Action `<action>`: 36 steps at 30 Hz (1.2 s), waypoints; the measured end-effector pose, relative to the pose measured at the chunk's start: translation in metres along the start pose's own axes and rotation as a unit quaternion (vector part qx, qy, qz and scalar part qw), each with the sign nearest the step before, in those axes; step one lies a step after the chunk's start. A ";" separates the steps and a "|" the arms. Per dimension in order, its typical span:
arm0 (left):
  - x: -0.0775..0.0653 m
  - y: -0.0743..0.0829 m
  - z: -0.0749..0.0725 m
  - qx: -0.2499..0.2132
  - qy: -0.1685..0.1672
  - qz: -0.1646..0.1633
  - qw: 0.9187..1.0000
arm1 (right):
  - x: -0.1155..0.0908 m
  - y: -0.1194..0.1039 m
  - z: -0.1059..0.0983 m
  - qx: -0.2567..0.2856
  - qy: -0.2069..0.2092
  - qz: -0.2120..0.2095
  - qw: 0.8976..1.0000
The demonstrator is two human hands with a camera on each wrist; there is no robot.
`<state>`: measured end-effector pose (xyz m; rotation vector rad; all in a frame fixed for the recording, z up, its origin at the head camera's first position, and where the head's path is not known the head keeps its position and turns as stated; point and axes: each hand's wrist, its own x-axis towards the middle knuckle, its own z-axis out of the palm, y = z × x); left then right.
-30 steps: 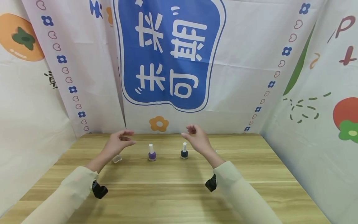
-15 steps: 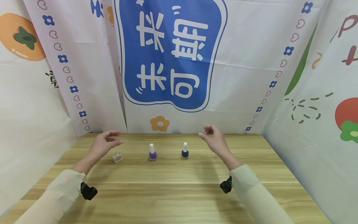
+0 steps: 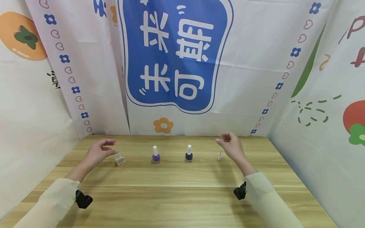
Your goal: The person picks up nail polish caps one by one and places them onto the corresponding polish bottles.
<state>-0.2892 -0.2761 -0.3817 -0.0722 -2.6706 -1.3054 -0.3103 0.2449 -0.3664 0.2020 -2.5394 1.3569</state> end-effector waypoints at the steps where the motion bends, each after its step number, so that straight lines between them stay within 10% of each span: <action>1: -0.001 -0.002 0.000 0.003 0.000 0.000 1.000 | -0.001 0.003 0.000 -0.003 0.000 0.003 1.000; 36: -0.012 -0.030 0.012 0.026 -0.074 -0.036 0.996 | 0.004 0.058 0.012 -0.063 -0.138 0.080 0.985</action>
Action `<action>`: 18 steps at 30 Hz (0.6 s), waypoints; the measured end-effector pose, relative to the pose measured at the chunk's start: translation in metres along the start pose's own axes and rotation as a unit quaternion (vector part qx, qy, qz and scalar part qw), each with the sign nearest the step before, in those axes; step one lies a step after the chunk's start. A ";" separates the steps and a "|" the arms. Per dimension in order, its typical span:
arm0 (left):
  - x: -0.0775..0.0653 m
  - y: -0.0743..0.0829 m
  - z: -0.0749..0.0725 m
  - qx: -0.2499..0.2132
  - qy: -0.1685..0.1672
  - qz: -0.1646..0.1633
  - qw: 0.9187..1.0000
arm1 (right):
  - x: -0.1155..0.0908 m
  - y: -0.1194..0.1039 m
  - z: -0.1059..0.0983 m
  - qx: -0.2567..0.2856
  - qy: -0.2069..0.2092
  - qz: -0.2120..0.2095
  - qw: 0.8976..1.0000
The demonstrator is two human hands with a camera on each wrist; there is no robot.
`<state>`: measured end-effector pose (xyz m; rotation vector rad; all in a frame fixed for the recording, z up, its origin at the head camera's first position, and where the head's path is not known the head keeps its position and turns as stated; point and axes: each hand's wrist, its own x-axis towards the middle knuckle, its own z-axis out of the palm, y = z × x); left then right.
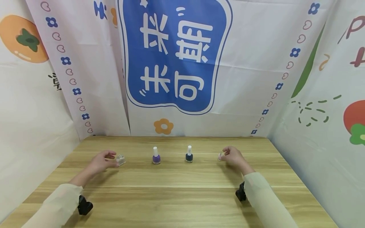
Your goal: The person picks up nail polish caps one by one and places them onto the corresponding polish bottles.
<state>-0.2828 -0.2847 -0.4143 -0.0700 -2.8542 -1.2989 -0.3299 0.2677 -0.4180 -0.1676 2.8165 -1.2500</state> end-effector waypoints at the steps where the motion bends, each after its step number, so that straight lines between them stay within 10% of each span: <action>1: 0.001 0.000 0.001 0.000 0.002 -0.001 1.000 | 0.000 0.000 0.001 -0.001 -0.001 0.000 1.000; 18: 0.011 -0.003 0.008 0.008 0.017 -0.006 1.000 | 0.004 -0.001 0.008 -0.020 -0.003 -0.029 0.999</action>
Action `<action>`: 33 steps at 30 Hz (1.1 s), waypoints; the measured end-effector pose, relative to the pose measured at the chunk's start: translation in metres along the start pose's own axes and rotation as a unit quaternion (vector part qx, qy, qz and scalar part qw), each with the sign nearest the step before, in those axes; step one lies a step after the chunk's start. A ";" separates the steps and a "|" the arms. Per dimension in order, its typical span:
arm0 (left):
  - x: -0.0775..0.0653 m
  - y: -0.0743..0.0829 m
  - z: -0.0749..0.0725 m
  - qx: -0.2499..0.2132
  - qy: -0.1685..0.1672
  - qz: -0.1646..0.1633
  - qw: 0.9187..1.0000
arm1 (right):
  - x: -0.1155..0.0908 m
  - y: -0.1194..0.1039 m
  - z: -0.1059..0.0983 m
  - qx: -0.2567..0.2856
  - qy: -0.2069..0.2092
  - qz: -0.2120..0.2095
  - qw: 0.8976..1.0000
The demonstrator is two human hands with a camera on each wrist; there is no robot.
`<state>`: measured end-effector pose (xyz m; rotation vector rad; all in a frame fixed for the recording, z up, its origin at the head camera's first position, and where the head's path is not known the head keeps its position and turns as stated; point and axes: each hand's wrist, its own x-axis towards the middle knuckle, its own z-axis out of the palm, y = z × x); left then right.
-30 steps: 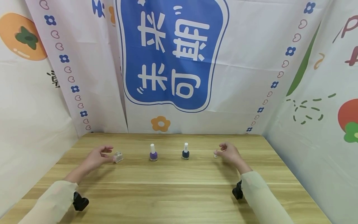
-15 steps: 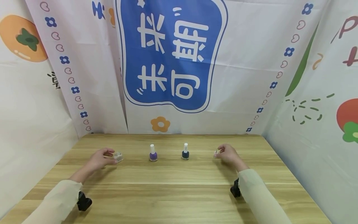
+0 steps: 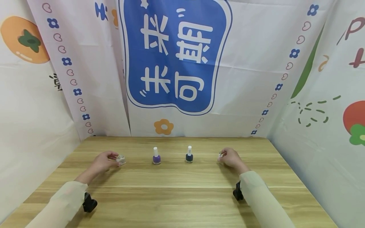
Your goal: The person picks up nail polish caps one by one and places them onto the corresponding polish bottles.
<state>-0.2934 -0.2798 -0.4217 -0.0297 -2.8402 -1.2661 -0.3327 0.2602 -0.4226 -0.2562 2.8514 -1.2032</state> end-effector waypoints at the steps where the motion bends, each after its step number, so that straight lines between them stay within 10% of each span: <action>1: 0.001 0.000 0.001 0.000 0.000 0.000 1.000 | 0.000 0.000 0.000 -0.001 0.000 0.002 1.000; 33: 0.006 -0.003 0.008 0.036 0.020 0.025 0.999 | 0.002 -0.001 0.002 -0.024 0.007 0.018 1.000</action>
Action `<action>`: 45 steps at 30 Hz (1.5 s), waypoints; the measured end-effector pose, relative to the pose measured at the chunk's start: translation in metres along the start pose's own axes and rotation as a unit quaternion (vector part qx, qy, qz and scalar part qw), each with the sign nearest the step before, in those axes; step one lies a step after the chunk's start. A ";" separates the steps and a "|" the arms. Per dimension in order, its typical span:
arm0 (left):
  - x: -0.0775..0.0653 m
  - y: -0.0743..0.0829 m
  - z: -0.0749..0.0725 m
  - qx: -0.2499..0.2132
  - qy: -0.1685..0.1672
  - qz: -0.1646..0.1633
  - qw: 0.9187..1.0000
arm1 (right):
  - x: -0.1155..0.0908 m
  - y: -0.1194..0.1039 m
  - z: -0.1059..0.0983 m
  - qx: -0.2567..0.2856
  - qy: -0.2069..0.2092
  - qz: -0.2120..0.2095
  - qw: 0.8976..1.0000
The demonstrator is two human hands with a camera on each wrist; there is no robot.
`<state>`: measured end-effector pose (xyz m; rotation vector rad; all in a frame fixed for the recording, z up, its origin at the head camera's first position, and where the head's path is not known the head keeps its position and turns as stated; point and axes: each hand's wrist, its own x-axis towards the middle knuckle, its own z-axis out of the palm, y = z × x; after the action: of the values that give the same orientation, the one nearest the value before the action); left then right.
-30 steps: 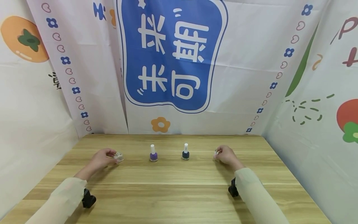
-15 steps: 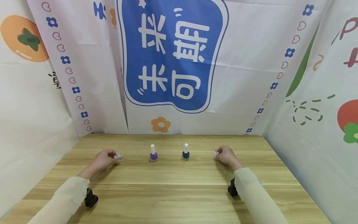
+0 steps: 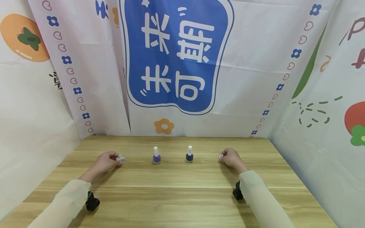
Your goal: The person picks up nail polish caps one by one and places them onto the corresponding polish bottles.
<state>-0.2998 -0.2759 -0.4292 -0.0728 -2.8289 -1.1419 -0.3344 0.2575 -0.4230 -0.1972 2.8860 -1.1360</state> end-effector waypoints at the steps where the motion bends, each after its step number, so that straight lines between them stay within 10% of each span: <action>1: 0.000 0.000 0.000 0.001 0.000 0.001 1.000 | 0.000 0.000 0.000 -0.002 0.000 -0.001 1.000; 45: -0.007 0.036 -0.005 -0.140 -0.006 0.010 0.990 | -0.023 -0.026 -0.033 0.077 -0.011 -0.031 0.996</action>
<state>-0.2892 -0.2537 -0.4013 -0.1278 -2.6508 -1.5302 -0.3111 0.2639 -0.3816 -0.2925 2.7746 -1.3519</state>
